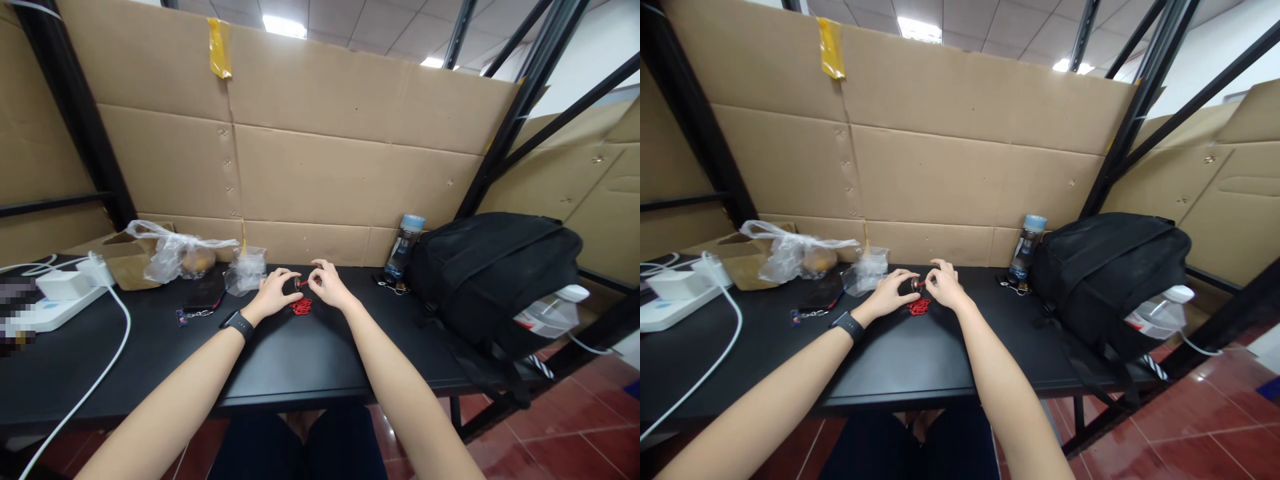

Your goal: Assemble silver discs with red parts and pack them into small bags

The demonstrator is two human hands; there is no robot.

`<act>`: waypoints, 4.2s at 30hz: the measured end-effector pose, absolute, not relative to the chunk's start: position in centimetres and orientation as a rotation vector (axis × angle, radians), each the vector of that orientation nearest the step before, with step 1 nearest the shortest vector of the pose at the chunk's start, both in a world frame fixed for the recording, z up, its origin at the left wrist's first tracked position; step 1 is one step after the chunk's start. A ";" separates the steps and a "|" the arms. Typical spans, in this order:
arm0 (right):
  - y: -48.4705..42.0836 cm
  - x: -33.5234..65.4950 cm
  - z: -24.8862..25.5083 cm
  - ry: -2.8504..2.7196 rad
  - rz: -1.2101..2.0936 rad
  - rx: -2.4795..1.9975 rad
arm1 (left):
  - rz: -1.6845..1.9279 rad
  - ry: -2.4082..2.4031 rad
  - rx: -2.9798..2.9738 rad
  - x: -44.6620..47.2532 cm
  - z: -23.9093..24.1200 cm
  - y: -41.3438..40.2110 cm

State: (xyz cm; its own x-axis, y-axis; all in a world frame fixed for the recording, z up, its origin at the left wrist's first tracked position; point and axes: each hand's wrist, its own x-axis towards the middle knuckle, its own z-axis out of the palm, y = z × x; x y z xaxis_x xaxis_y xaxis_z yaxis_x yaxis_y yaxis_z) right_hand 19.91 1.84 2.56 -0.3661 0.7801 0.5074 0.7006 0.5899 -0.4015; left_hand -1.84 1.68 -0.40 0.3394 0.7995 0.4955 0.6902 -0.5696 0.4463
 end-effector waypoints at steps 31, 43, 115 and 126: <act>3.2 22.8 2.0 -2.292 0.214 -1.449 | 0.770 1.430 2.584 -2.6 -0.7 2.4; 3.0 23.1 2.2 -2.274 0.248 -1.380 | 1.058 2.160 2.465 -10.3 4.2 2.1; 4.4 22.1 1.7 -2.329 -0.124 -1.634 | 0.375 1.143 3.139 4.7 2.6 1.7; 4.5 21.7 1.4 -2.329 -0.165 -1.622 | 0.456 1.269 3.168 5.3 3.9 2.8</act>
